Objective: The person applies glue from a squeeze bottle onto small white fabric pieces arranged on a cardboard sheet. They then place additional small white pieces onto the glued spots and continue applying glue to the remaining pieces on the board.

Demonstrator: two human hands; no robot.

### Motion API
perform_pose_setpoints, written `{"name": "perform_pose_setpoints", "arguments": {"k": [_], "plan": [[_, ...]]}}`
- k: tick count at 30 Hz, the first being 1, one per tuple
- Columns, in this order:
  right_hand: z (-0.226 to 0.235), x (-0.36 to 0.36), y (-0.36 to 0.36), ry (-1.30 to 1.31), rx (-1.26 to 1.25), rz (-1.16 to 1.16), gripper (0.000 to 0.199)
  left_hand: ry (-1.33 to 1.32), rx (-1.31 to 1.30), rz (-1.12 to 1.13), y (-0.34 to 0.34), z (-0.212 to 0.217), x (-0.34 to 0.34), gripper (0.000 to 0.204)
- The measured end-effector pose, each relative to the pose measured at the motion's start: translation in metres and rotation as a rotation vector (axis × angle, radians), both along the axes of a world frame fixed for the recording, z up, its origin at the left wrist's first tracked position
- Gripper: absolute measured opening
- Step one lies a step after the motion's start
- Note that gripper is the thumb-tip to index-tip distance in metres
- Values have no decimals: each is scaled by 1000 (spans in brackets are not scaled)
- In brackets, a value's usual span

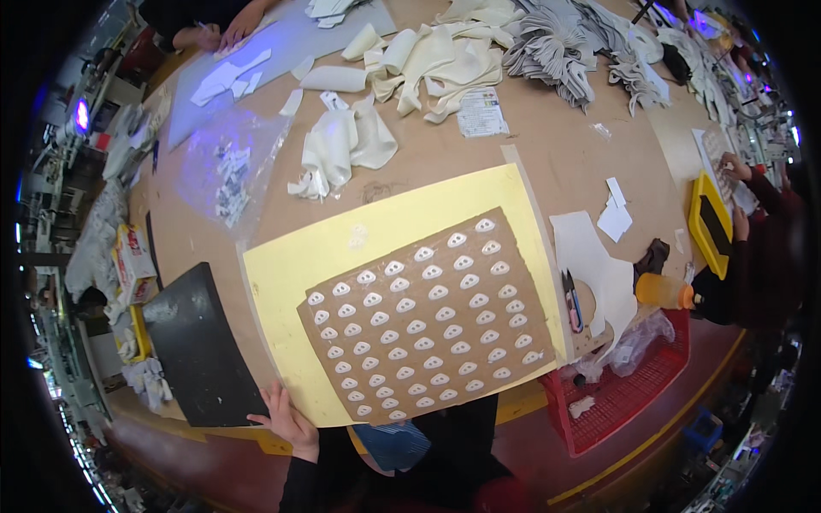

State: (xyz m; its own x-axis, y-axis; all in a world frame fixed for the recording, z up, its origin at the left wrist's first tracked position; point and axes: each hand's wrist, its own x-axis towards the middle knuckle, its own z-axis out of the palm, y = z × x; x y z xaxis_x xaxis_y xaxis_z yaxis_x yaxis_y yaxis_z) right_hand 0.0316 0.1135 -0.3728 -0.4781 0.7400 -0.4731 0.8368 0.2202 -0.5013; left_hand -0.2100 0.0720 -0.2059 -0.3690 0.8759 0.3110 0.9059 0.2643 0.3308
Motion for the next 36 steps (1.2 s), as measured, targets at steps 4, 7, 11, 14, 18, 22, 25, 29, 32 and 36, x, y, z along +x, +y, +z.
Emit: {"name": "perform_pose_setpoints", "arguments": {"k": [4,7,11,14,18,22,25,29,32,36], "plan": [[14,-60,-11,-6,-59,74,43,123,-12,-70,-19,25,-60,35],[36,-90,-18,-12,-74,117,43,112,88,-21,-31,51,-76,35],[70,-103,-39,-18,-70,154,44,82,167,49,-57,77,-92,33],[84,-99,-49,-21,-68,215,44,43,162,51,-81,88,-94,32],[98,-70,-64,-34,-49,299,45,-19,277,26,-113,90,-77,23],[88,-44,-83,19,-53,418,45,32,458,14,-134,75,-57,15],[95,2,-105,101,-77,468,46,35,449,42,-138,77,-16,17],[109,92,-143,395,-154,430,47,-102,351,94,-154,84,42,19],[157,188,-156,672,-361,250,44,-160,334,178,-170,88,82,22],[196,333,-181,952,-530,-89,50,-110,439,106,-198,84,123,26]]}}
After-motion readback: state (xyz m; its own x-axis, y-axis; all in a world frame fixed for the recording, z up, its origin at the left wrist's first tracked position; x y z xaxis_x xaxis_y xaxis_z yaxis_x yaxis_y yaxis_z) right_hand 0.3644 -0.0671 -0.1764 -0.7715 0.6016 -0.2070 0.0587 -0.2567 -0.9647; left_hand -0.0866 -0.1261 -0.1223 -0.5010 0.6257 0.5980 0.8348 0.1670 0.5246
